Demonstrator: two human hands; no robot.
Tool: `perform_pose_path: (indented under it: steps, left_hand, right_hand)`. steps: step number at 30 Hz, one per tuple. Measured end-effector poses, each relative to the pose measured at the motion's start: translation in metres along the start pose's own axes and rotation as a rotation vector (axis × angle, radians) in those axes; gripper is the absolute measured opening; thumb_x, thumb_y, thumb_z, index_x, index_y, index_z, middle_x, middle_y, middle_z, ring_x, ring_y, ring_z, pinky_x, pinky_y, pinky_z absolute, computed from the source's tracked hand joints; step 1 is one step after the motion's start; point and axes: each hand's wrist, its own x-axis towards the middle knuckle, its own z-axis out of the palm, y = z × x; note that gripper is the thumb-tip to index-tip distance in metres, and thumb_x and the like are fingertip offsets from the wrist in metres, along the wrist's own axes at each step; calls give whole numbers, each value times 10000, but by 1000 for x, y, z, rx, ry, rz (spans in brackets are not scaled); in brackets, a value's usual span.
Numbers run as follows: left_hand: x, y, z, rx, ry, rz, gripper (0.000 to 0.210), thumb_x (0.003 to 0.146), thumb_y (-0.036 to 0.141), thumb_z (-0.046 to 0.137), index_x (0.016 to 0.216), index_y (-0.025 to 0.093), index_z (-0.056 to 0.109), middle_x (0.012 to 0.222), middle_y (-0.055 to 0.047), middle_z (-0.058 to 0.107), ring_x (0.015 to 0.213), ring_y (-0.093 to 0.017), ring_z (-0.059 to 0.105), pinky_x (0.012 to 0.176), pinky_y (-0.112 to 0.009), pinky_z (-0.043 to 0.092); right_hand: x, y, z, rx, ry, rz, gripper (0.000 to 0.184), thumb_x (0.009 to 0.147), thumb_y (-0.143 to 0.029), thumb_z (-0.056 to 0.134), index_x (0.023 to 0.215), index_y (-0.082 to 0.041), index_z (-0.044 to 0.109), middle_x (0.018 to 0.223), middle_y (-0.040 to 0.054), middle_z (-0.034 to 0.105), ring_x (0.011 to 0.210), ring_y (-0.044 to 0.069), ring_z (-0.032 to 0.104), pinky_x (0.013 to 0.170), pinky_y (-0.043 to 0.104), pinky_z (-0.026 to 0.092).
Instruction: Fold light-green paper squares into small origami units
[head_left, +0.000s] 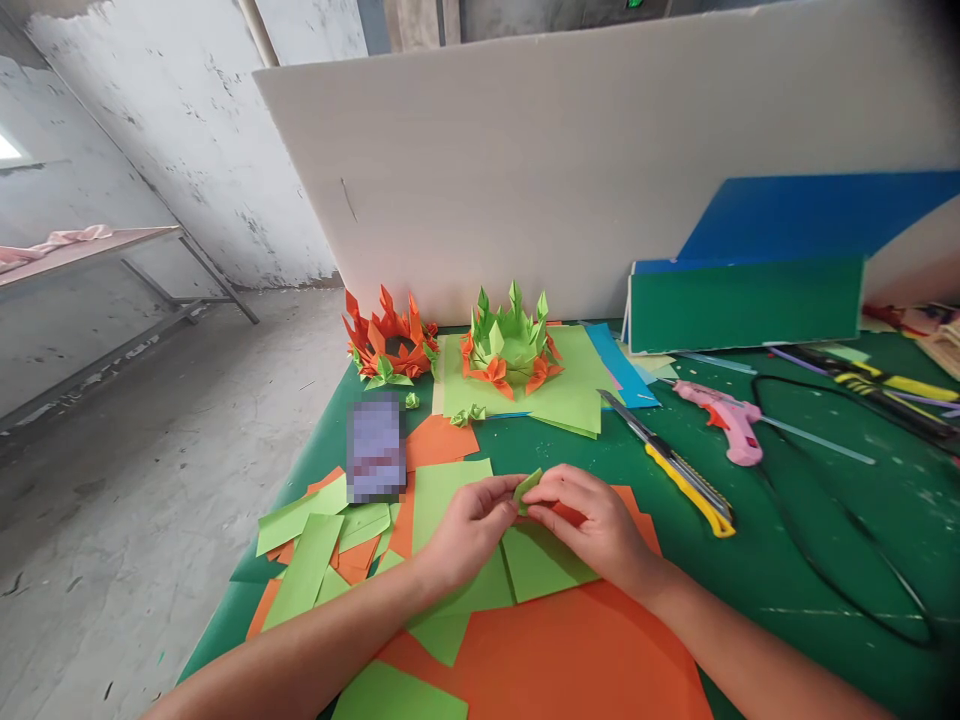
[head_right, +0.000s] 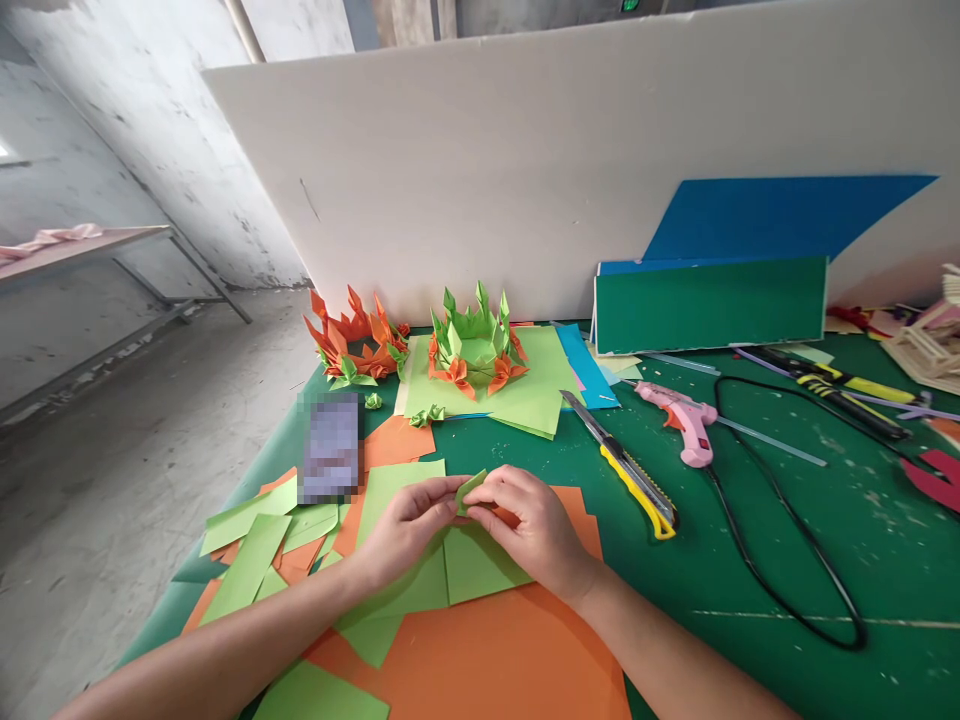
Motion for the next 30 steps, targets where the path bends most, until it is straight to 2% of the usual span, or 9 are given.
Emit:
perform_pose_path:
  steps: [9,17,26,30]
  left_hand:
    - [-4,4,7,6,-87,27,421,780,95,529,1170,175,664,1115,-76,703,1037,-238,628,919,-347,488]
    - [-4,-4,10,206,-65,88,313,891,266,524,1161,177,656,1020,-69,702,919,-217,628,867,-335,493]
    - [-3,-8,11,184,-54,100,282,909,277,499,1109,186,677,1010,-68,703,913,-207,629,857,-333,505]
    - [-2,-8,12,145,-54,83,267,905,293,513,1073,172,682,1005,-69,702,916,-202,634,879,-345,511]
  right_hand:
    - [2,0,1,-51,-14,76,160,948,-207,519,792,-222,550,780,16,594,762,169,568,685,289,453]
    - [0,-1,2,-66,10,130,150,935,-215,529,785,-220,534,772,7,580,726,154,567,642,262,449]
    - [-1,-2,5,-67,20,169,150,918,-208,533,768,-221,525,762,7,568,703,155,553,631,268,443]
    - [-1,-3,5,-37,85,225,118,890,-214,578,794,-227,510,722,-15,504,666,147,507,611,262,425]
